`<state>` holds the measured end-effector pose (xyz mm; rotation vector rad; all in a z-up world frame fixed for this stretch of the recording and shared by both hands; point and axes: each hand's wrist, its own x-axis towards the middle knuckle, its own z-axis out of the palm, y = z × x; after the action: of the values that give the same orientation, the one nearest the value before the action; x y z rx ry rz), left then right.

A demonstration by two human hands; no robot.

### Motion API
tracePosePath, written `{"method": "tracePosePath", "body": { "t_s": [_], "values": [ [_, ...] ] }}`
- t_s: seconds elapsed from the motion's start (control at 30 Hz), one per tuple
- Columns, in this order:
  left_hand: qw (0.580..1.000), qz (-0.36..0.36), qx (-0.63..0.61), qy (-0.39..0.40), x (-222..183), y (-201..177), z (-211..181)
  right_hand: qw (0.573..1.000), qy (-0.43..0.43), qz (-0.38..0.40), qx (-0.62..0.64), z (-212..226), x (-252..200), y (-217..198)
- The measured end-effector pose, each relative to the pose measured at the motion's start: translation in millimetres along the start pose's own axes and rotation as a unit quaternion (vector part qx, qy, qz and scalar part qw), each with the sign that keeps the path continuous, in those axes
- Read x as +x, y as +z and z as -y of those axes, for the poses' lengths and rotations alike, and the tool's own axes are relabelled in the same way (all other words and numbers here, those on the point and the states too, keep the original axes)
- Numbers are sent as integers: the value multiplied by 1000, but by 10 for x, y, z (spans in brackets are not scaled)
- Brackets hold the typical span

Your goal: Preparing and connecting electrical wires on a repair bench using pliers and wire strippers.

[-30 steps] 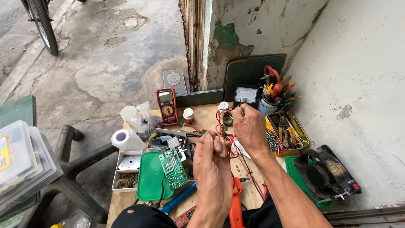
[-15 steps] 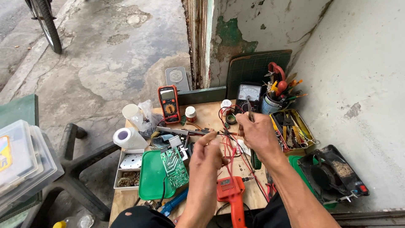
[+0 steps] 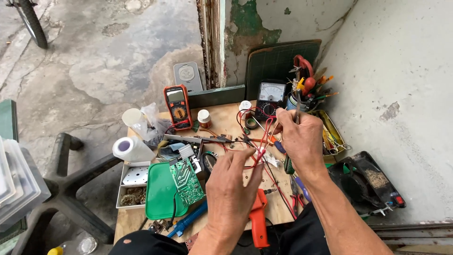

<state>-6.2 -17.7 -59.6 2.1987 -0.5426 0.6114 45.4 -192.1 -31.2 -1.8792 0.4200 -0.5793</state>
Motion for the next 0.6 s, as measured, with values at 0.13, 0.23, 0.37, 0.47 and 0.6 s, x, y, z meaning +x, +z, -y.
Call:
{"method": "tracePosePath", "body": {
  "t_s": [0.13, 0.23, 0.37, 0.47, 0.6],
  "values": [
    [998, -41, -47, -20, -4, 93, 158, 998, 58, 2, 25, 124, 11, 42],
    [976, -8, -151, -159, 90, 39, 256, 975, 183, 122, 27, 428, -72, 3],
    [847, 19, -293, -443, 331, -211, 243, 955, 186, 229, -22, 578, -253, -6],
    [828, -2, -308, -468, 363, -257, 265, 936, 176, 286, -103, 625, -356, -46],
    [856, 17, -269, -441, 318, -246, 291, 904, 263, 312, 131, 291, -320, -151]
  ]
}}
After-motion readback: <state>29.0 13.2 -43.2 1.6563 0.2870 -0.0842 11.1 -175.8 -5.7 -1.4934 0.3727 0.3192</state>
